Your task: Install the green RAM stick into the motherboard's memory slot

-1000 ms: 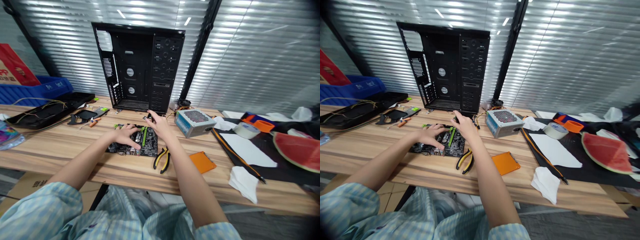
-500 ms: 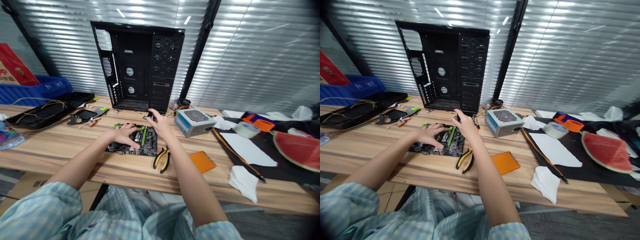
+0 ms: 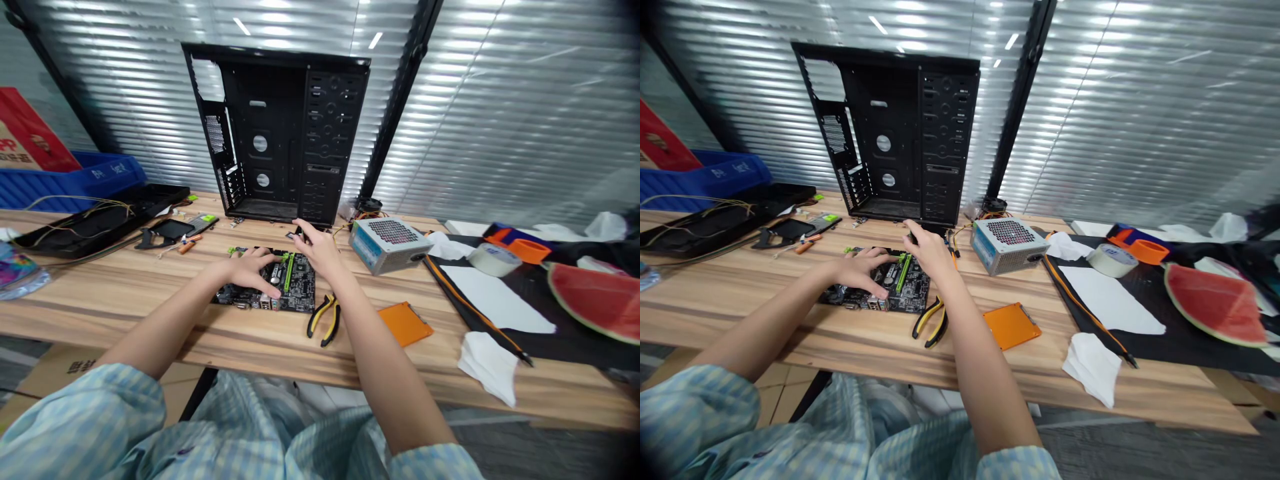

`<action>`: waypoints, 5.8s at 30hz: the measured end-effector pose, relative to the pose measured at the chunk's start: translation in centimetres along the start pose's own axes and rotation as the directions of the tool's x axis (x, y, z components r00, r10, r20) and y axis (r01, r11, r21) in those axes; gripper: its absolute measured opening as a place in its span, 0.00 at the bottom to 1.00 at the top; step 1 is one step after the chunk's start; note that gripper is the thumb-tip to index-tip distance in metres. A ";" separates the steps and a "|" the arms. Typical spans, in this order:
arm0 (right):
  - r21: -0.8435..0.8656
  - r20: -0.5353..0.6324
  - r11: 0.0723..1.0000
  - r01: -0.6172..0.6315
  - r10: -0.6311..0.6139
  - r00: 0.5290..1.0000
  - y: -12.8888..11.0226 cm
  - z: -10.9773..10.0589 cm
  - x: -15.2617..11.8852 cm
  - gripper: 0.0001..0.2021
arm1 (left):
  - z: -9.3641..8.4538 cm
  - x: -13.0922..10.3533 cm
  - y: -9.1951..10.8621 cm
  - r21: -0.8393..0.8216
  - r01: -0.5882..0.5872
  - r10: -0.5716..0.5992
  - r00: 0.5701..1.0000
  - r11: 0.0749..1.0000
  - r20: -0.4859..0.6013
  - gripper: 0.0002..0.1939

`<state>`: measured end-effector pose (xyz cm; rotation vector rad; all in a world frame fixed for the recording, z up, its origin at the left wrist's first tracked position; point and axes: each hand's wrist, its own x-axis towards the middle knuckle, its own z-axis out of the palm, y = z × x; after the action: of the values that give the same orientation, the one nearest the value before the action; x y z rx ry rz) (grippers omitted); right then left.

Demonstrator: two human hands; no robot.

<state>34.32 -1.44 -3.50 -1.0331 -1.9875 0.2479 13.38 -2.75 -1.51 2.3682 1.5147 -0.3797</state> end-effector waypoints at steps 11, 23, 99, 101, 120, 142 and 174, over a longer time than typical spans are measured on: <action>-0.026 0.015 1.000 -0.009 0.010 1.000 -0.3 -0.1 0.1 0.19 | 0.1 0.1 -0.4 -0.011 -0.019 0.019 1.000 1.000 -0.011 0.56; -0.026 0.018 1.000 -0.013 0.014 1.000 -0.2 0.4 0.0 0.20 | 0.2 0.3 -0.5 -0.019 -0.035 0.035 0.999 0.999 -0.019 0.57; 0.489 -0.189 0.853 -0.184 0.310 0.932 1.4 1.5 -0.1 0.22 | 0.3 -0.1 -1.3 -0.030 -0.054 0.049 0.989 0.998 -0.140 0.52; 0.535 -0.166 0.820 -0.204 0.338 0.926 1.1 1.5 -0.1 0.22 | 0.1 -0.2 -1.5 -0.020 -0.061 0.056 0.982 0.998 -0.179 0.49; 0.368 0.054 0.922 -0.119 0.106 0.993 -0.4 2.0 -1.5 0.16 | -0.2 -2.4 -5.8 0.107 -0.056 0.085 0.954 0.993 -0.286 0.30; -0.359 0.380 0.819 0.448 -0.310 0.872 -6.1 1.1 -5.8 0.16 | 2.9 -2.5 -11.1 -0.030 -0.286 0.277 0.946 0.958 -0.171 0.65; -0.150 0.451 0.955 0.255 -0.164 0.878 -3.5 -1.2 -2.8 0.17 | 2.4 -2.6 -10.7 -0.008 -0.260 0.256 0.955 0.966 -0.152 0.67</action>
<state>34.05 -5.98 -2.66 -0.9321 -2.5591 0.1645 2.45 -1.66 -3.92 2.5787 1.2352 -0.1201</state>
